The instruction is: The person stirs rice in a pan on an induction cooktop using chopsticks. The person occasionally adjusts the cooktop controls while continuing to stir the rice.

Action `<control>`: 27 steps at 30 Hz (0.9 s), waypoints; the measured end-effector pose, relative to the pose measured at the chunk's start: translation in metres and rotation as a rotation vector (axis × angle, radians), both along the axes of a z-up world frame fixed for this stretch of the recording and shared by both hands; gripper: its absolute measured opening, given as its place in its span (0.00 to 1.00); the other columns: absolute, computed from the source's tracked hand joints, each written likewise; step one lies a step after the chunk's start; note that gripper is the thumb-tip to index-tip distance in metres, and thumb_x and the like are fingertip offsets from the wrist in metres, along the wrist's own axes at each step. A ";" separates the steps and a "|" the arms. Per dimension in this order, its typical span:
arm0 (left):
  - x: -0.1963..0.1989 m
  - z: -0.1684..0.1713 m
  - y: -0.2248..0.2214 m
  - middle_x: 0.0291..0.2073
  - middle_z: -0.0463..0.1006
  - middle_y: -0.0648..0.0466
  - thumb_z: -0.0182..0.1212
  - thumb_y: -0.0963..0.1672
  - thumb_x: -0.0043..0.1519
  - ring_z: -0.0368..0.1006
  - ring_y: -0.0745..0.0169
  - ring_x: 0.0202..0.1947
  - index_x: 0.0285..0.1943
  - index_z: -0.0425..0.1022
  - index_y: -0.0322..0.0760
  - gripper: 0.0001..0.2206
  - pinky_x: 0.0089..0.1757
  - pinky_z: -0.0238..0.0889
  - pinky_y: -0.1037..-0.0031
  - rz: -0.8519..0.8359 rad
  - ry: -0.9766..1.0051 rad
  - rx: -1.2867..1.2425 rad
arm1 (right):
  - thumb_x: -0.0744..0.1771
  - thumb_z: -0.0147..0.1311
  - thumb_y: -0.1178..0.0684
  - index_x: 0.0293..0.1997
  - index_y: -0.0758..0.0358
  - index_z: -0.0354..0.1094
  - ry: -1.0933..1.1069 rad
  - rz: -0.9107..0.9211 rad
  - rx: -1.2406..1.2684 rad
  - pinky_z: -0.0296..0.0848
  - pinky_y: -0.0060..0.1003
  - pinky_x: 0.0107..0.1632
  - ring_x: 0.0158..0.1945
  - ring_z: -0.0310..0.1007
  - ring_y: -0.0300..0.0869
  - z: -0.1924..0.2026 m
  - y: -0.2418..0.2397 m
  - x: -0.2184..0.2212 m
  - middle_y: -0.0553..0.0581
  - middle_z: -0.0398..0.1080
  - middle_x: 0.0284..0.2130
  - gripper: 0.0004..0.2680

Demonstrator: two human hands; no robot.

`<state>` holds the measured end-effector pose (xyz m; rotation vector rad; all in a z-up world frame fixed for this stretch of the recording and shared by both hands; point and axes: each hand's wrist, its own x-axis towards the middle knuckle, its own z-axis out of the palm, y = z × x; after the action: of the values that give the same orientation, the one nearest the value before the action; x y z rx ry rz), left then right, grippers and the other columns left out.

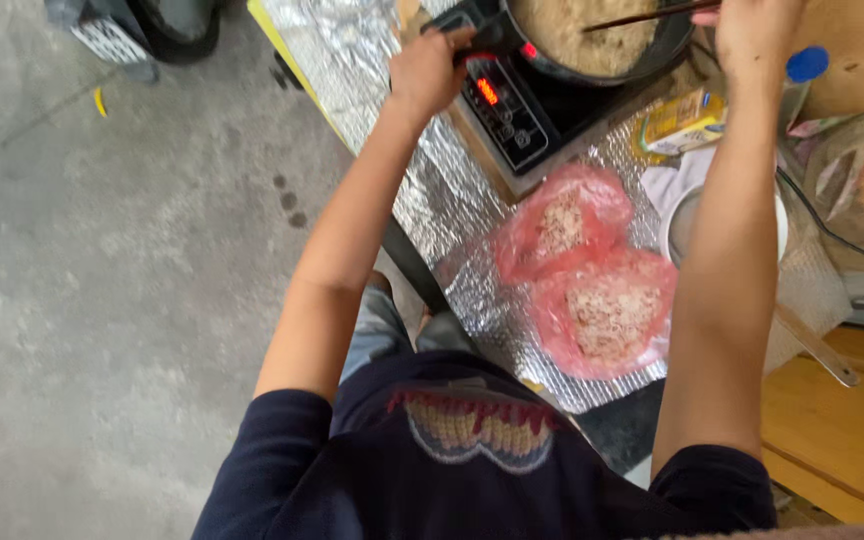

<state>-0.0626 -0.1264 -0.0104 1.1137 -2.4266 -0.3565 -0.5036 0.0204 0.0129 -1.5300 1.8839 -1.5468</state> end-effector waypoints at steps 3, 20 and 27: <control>-0.002 -0.003 0.005 0.43 0.80 0.49 0.66 0.46 0.58 0.80 0.43 0.39 0.63 0.75 0.58 0.21 0.37 0.72 0.54 -0.024 -0.024 0.014 | 0.75 0.49 0.52 0.44 0.69 0.75 0.121 -0.180 0.150 0.78 0.35 0.36 0.34 0.82 0.40 0.010 -0.005 0.038 0.54 0.77 0.32 0.11; -0.011 -0.022 -0.015 0.41 0.80 0.41 0.60 0.49 0.64 0.80 0.42 0.30 0.73 0.65 0.49 0.26 0.30 0.74 0.58 -0.254 -0.109 -0.049 | 0.75 0.57 0.52 0.50 0.63 0.74 0.016 -0.406 -0.063 0.79 0.30 0.35 0.35 0.76 0.36 0.013 -0.031 0.074 0.53 0.75 0.37 0.06; -0.009 -0.028 -0.016 0.40 0.80 0.41 0.62 0.49 0.62 0.80 0.39 0.30 0.73 0.65 0.49 0.27 0.31 0.74 0.55 -0.272 -0.080 -0.002 | 0.75 0.55 0.54 0.51 0.65 0.75 -0.076 -0.220 -0.022 0.80 0.30 0.39 0.42 0.78 0.34 0.041 -0.015 0.117 0.52 0.77 0.42 0.06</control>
<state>-0.0712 -0.1424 -0.0388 0.8104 -2.6545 -0.4005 -0.3868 0.0051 0.0542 -1.2884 2.0552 -1.6957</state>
